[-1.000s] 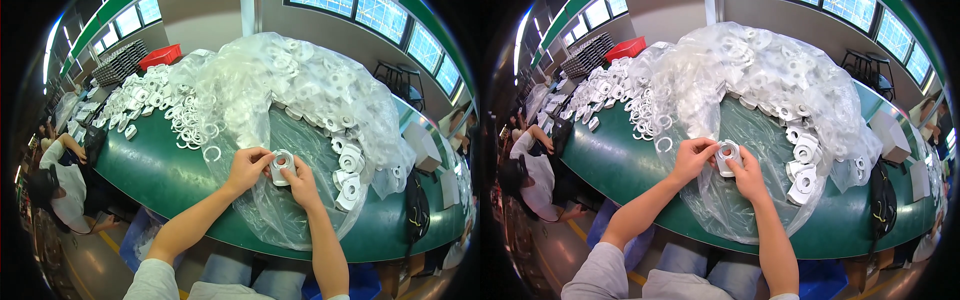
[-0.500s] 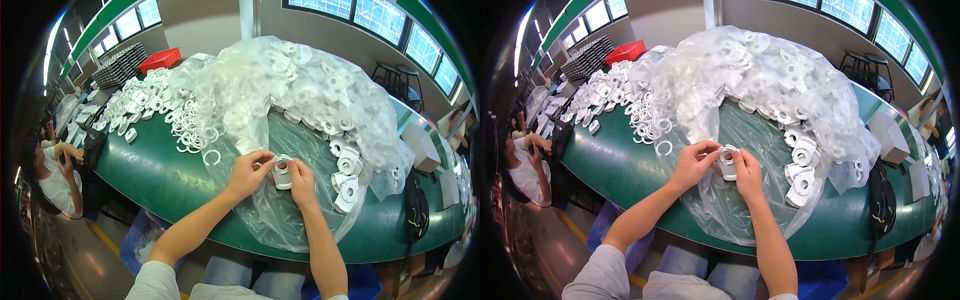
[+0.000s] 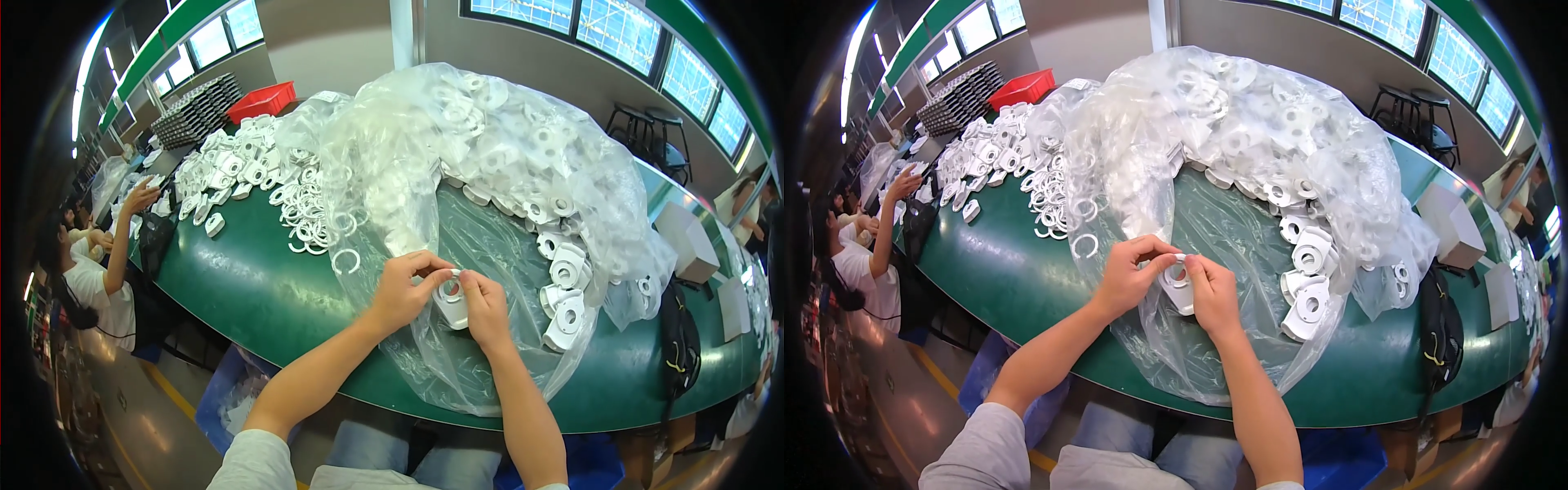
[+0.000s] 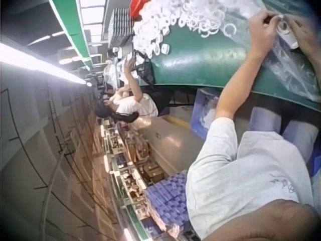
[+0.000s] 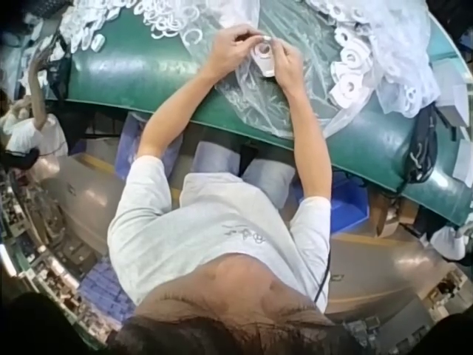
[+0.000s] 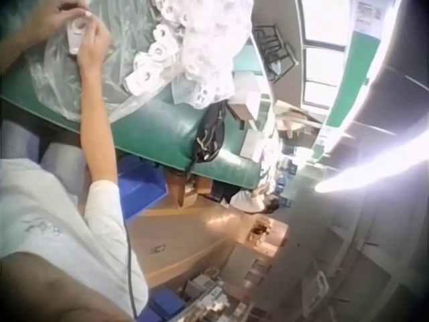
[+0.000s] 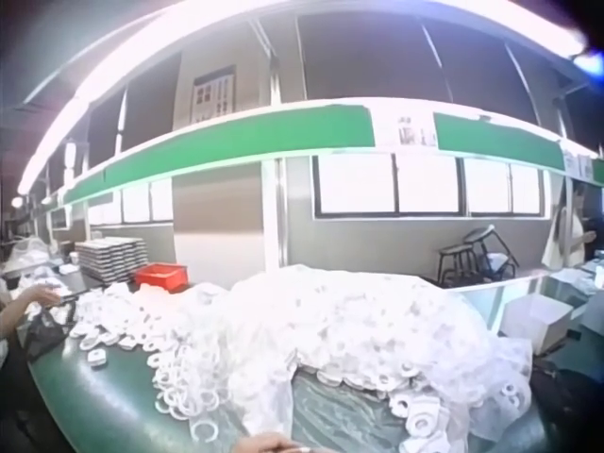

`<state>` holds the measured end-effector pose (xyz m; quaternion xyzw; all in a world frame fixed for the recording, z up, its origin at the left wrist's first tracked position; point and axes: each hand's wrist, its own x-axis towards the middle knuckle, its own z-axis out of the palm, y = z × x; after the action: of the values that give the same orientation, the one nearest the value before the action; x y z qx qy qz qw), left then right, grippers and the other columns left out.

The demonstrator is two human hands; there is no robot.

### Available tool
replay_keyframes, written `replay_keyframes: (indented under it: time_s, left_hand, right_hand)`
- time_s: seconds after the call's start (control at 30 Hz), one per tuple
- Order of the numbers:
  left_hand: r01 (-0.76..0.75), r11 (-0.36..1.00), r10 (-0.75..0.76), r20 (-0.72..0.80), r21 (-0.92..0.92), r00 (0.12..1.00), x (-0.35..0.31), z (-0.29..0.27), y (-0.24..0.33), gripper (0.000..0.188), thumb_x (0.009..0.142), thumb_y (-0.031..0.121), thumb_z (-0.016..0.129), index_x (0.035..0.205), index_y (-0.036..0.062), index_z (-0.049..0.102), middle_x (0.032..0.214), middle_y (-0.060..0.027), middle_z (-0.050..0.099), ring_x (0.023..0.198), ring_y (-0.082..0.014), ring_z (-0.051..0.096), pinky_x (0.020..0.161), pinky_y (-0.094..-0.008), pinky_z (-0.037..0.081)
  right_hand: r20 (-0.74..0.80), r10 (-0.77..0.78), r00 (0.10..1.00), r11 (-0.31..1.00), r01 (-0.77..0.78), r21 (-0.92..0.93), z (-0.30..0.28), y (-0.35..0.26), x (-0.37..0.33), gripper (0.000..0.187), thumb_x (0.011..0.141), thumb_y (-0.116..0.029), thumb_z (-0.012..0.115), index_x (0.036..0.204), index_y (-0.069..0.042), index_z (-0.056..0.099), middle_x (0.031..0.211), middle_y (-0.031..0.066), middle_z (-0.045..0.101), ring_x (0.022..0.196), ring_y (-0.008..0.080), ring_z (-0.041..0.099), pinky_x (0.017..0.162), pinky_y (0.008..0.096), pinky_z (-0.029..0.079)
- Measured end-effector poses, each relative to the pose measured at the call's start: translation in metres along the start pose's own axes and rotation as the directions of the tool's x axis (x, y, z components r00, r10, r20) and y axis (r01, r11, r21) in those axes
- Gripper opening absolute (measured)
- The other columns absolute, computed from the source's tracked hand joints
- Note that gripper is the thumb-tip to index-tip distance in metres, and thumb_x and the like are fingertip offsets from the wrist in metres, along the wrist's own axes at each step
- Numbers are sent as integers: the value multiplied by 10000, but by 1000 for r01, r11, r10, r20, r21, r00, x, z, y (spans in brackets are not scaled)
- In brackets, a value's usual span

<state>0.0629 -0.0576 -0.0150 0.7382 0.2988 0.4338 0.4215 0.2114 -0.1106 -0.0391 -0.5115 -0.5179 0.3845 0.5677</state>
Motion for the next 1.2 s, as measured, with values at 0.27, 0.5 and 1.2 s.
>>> replay_keyframes:
  time_s: [0.27, 0.5, 1.2]
  left_hand:
    - [121, 986, -111, 88, -116, 990, 1, 3, -5, 224, 839, 44, 604, 1048, -33, 582, 907, -47, 626, 814, -79, 587, 698, -226, 482]
    - [208, 939, -169, 158, -275, 973, -1, 4, -16, 290, 871, 65, 572, 1149, -16, 559, 948, -46, 630, 782, -76, 593, 636, -230, 494]
    - [498, 862, -505, -262, -100, 822, -66, -184, -36, 354, 837, 63, 588, 1182, -8, 550, 928, -62, 643, 669, -108, 594, 523, -232, 473]
  right_hand:
    - [-56, -5, 998, 999, 3, -40, 4, 1, 2, 374, 964, -256, 449, 743, 16, 580, 633, 2, 528, 602, 69, 457, 536, 242, 366]
    - [-7, 76, 997, 963, -72, 260, -4, 2, 3, 340, 982, -275, 419, 919, 6, 601, 822, 13, 604, 716, 63, 531, 637, 227, 426]
    - [175, 124, 977, 980, -148, 135, -24, 0, -2, 268, 873, -110, 534, 1108, 17, 516, 844, 113, 632, 699, 124, 591, 516, 216, 450]
